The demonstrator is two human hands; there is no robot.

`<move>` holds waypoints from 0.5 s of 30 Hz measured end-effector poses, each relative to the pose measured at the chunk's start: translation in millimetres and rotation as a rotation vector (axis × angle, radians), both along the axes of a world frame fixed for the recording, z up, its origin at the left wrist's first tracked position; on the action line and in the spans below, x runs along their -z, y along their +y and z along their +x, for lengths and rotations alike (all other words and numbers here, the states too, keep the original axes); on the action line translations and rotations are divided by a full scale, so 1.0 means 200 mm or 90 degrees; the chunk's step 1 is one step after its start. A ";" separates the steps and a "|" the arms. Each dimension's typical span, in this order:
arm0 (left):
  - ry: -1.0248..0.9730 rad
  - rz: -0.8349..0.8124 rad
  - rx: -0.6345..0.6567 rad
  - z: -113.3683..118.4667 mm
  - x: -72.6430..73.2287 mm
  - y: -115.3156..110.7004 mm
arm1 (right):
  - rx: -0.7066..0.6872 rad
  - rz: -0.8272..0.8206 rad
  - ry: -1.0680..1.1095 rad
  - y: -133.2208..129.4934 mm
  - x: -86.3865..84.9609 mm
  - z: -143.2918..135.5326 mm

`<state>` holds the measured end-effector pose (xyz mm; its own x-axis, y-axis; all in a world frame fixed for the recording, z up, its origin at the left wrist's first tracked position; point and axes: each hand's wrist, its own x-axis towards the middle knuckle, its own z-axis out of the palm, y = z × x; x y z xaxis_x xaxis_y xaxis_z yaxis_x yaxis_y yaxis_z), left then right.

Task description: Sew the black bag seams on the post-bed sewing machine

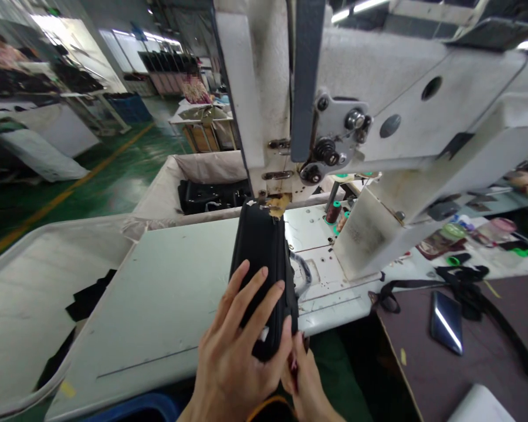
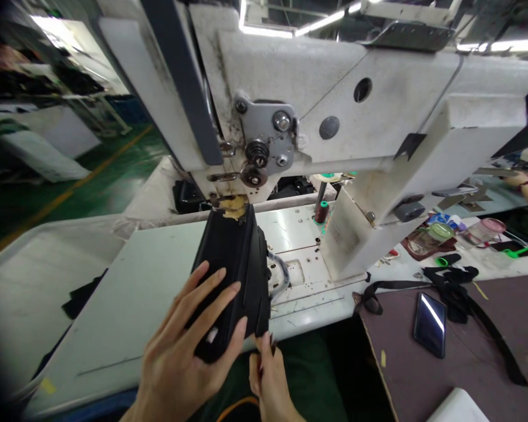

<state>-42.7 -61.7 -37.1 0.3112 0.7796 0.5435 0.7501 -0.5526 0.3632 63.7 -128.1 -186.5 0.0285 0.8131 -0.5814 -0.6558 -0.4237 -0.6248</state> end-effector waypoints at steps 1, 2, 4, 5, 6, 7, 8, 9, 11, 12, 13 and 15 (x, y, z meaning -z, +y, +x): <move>-0.015 -0.004 -0.011 -0.01 -0.03 0.04 | 0.004 0.047 0.013 0.01 -0.02 0.00; -0.033 -0.008 -0.025 -0.01 -0.05 0.08 | 0.022 0.092 0.016 0.04 -0.05 0.00; -0.072 -0.027 -0.060 -0.01 -0.10 0.18 | 0.077 0.153 -0.025 0.11 -0.13 0.03; -0.088 -0.049 -0.078 0.00 -0.12 0.23 | 0.099 0.169 -0.075 0.14 -0.17 0.06; -0.103 -0.078 -0.099 0.00 -0.15 0.29 | 0.103 0.180 -0.138 0.18 -0.21 0.08; -0.114 -0.109 -0.116 0.01 -0.17 0.34 | 0.093 0.188 -0.208 0.22 -0.26 0.11; -0.121 -0.130 -0.130 0.01 -0.18 0.40 | 0.074 0.199 -0.277 0.26 -0.31 0.14; -0.126 -0.145 -0.145 0.01 -0.20 0.45 | 0.054 0.214 -0.337 0.30 -0.37 0.17; -0.128 -0.169 -0.180 0.00 -0.21 0.57 | 0.026 0.256 -0.400 0.39 -0.47 0.21; -0.126 -0.186 -0.202 -0.01 -0.21 0.63 | 0.021 0.278 -0.403 0.44 -0.52 0.22; -0.122 -0.208 -0.221 -0.02 -0.21 0.69 | 0.016 0.294 -0.391 0.49 -0.57 0.23; -0.108 -0.253 -0.242 -0.06 -0.21 0.82 | -0.007 0.304 -0.338 0.59 -0.65 0.22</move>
<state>-54.9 102.4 4.7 -0.0964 0.9741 0.2044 0.7827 -0.0527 0.6202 108.5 -10.5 -57.2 0.1993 0.9773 -0.0721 -0.2093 -0.0294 -0.9774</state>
